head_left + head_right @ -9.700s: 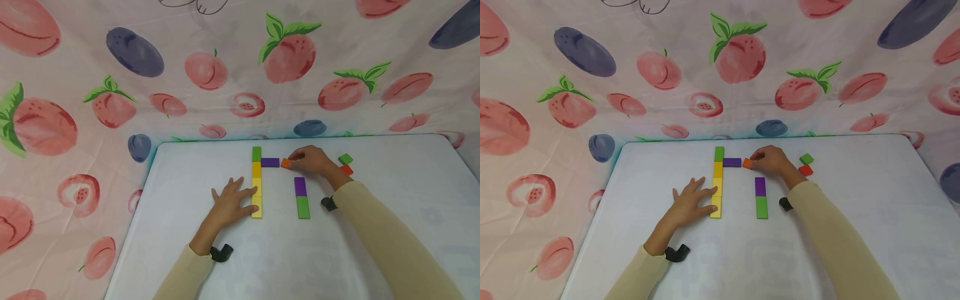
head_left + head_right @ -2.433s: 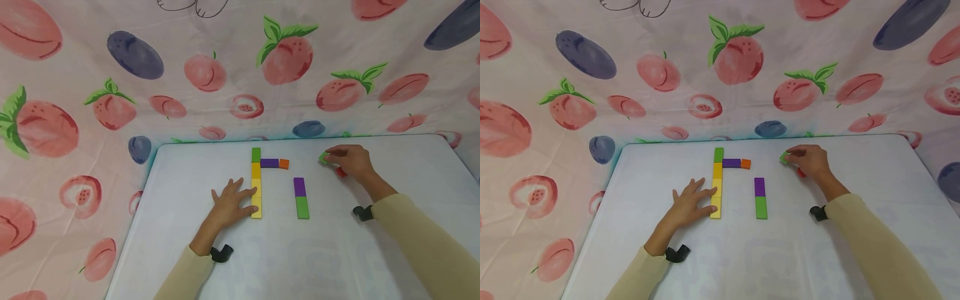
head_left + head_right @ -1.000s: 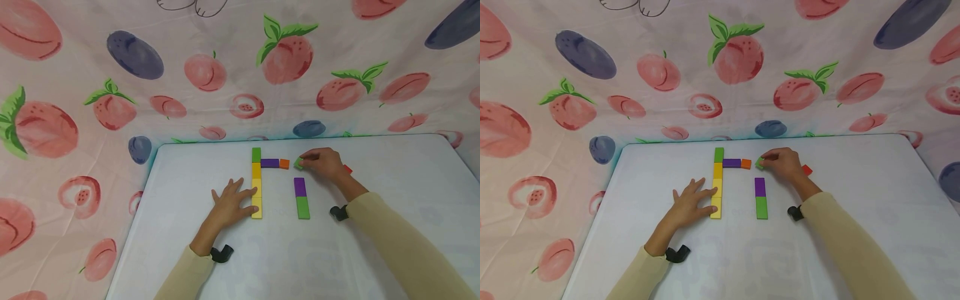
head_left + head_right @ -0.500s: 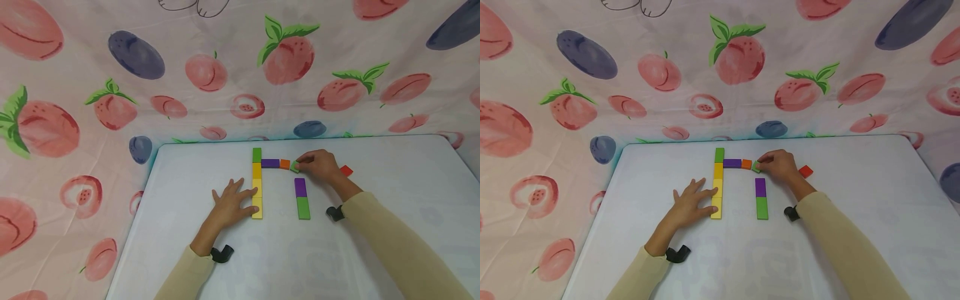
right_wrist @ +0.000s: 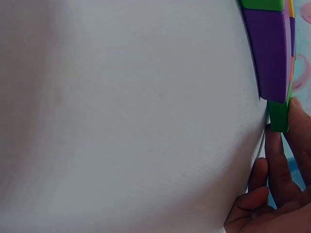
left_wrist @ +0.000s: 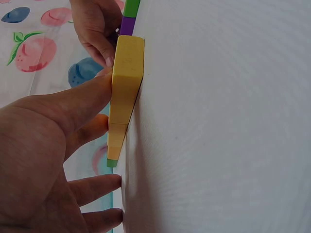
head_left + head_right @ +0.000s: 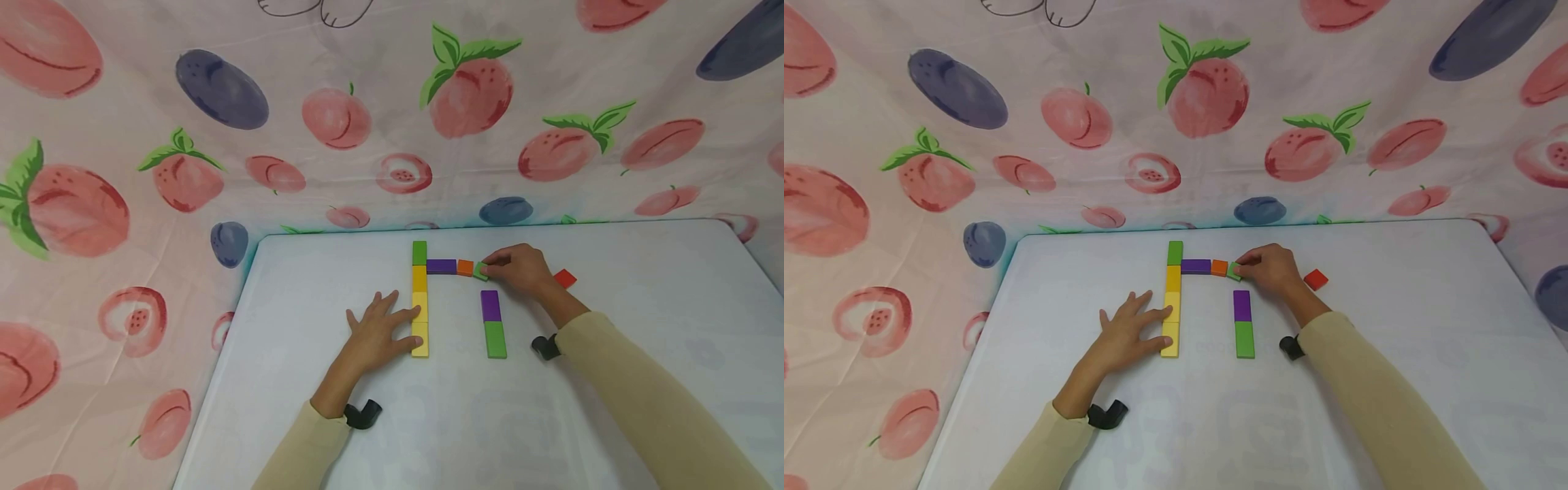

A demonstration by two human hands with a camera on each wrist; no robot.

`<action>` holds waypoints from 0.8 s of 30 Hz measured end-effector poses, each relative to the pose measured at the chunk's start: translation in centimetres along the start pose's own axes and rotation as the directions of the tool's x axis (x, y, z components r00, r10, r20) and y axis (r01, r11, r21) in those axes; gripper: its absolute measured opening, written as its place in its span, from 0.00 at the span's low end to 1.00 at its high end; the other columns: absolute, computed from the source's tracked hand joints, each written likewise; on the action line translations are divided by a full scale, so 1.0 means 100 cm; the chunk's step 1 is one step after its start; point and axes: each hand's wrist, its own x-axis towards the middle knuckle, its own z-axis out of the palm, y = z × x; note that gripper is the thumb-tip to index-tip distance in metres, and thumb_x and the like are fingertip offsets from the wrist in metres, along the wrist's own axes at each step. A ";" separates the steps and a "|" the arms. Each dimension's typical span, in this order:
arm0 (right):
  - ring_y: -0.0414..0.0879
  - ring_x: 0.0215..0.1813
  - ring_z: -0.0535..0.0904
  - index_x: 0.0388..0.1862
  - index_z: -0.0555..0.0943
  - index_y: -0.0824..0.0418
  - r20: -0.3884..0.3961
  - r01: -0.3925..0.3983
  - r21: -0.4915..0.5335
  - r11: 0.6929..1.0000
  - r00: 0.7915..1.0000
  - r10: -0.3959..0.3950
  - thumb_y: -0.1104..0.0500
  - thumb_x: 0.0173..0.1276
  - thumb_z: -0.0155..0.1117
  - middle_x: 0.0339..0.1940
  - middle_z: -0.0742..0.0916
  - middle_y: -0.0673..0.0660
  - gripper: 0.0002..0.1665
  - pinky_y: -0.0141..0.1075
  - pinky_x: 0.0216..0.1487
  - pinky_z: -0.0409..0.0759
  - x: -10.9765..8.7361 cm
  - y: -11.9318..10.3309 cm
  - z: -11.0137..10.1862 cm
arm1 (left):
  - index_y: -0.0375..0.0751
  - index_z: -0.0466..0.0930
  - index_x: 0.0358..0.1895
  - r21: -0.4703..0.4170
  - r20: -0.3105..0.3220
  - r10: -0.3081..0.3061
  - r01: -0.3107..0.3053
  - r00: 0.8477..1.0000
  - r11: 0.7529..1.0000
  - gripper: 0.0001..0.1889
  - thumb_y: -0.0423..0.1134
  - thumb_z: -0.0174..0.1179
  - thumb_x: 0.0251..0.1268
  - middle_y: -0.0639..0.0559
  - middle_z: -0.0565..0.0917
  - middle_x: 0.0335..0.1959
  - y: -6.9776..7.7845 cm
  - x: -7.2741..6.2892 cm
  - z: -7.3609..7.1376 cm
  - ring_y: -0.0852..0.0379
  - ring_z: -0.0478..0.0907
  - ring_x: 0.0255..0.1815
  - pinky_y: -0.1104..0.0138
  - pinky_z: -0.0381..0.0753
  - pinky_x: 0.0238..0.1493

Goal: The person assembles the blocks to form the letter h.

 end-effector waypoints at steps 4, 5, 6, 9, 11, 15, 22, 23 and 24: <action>0.58 0.65 0.75 0.59 0.86 0.56 0.006 -0.004 0.001 1.000 1.000 0.004 0.49 0.72 0.67 0.59 0.86 0.60 0.21 0.54 0.65 0.76 0.001 0.000 0.001 | 0.67 0.75 0.70 0.000 -0.001 0.002 -0.002 1.000 1.000 0.30 0.59 0.67 0.64 0.46 0.60 0.82 0.000 0.000 0.000 0.36 0.47 0.85 0.19 0.34 0.67; 0.58 0.65 0.75 0.59 0.86 0.56 0.007 -0.004 0.001 1.000 1.000 0.004 0.49 0.72 0.67 0.59 0.86 0.60 0.21 0.54 0.65 0.76 0.001 0.000 0.001 | 0.67 0.75 0.70 0.000 -0.001 0.003 -0.003 1.000 1.000 0.30 0.60 0.67 0.64 0.46 0.60 0.82 0.000 0.000 0.000 0.36 0.47 0.85 0.19 0.34 0.67; 0.58 0.65 0.75 0.59 0.86 0.56 0.008 -0.004 0.000 1.000 1.000 0.004 0.49 0.72 0.67 0.59 0.87 0.60 0.21 0.54 0.65 0.76 0.001 0.000 0.001 | 0.67 0.75 0.70 0.000 0.000 0.002 -0.002 1.000 1.000 0.30 0.60 0.67 0.64 0.46 0.60 0.82 0.000 0.000 0.000 0.36 0.47 0.85 0.19 0.34 0.67; 0.59 0.66 0.75 0.59 0.86 0.56 0.008 -0.001 0.000 1.000 1.000 0.001 0.49 0.73 0.67 0.59 0.87 0.60 0.21 0.54 0.66 0.76 0.001 0.000 0.001 | 0.67 0.75 0.70 -0.003 0.000 0.001 -0.001 1.000 1.000 0.30 0.60 0.67 0.64 0.46 0.60 0.82 0.000 0.000 0.000 0.36 0.46 0.85 0.20 0.33 0.68; 0.59 0.66 0.75 0.59 0.86 0.57 0.008 0.004 -0.007 1.000 1.000 -0.004 0.49 0.73 0.67 0.59 0.87 0.60 0.21 0.54 0.66 0.75 0.002 0.000 0.001 | 0.67 0.75 0.70 -0.004 0.000 0.000 0.000 1.000 1.000 0.30 0.60 0.67 0.64 0.46 0.60 0.82 0.000 0.000 0.000 0.36 0.46 0.85 0.20 0.33 0.68; 0.59 0.66 0.75 0.59 0.86 0.57 0.009 0.010 -0.022 1.000 1.000 -0.009 0.49 0.73 0.66 0.59 0.86 0.61 0.21 0.54 0.66 0.75 0.002 -0.001 0.001 | 0.67 0.75 0.71 -0.003 0.001 -0.002 0.002 1.000 1.000 0.30 0.60 0.67 0.64 0.46 0.60 0.82 0.000 0.001 0.000 0.36 0.46 0.85 0.20 0.33 0.68; 0.60 0.66 0.75 0.59 0.86 0.58 0.012 0.004 -0.014 1.000 1.000 -0.004 0.50 0.73 0.66 0.59 0.86 0.62 0.21 0.54 0.66 0.75 0.002 -0.004 0.001 | 0.66 0.76 0.70 -0.004 0.001 0.000 0.000 1.000 1.000 0.30 0.59 0.67 0.64 0.46 0.60 0.82 0.000 0.001 -0.001 0.36 0.46 0.85 0.19 0.33 0.68; 0.60 0.66 0.75 0.59 0.86 0.58 0.013 0.003 -0.010 1.000 1.000 -0.003 0.50 0.73 0.66 0.59 0.86 0.62 0.21 0.54 0.66 0.75 0.002 -0.005 0.001 | 0.66 0.76 0.70 -0.004 0.001 -0.001 0.001 1.000 1.000 0.30 0.59 0.67 0.64 0.46 0.60 0.82 0.000 0.001 -0.001 0.36 0.46 0.85 0.19 0.33 0.68; 0.60 0.66 0.75 0.59 0.86 0.58 0.013 0.002 -0.007 1.000 1.000 -0.002 0.50 0.73 0.66 0.59 0.86 0.62 0.21 0.54 0.66 0.75 0.002 -0.005 0.001 | 0.66 0.76 0.70 -0.004 0.001 -0.001 0.001 1.000 1.000 0.30 0.59 0.67 0.64 0.46 0.60 0.82 0.000 0.001 -0.001 0.36 0.46 0.85 0.19 0.33 0.68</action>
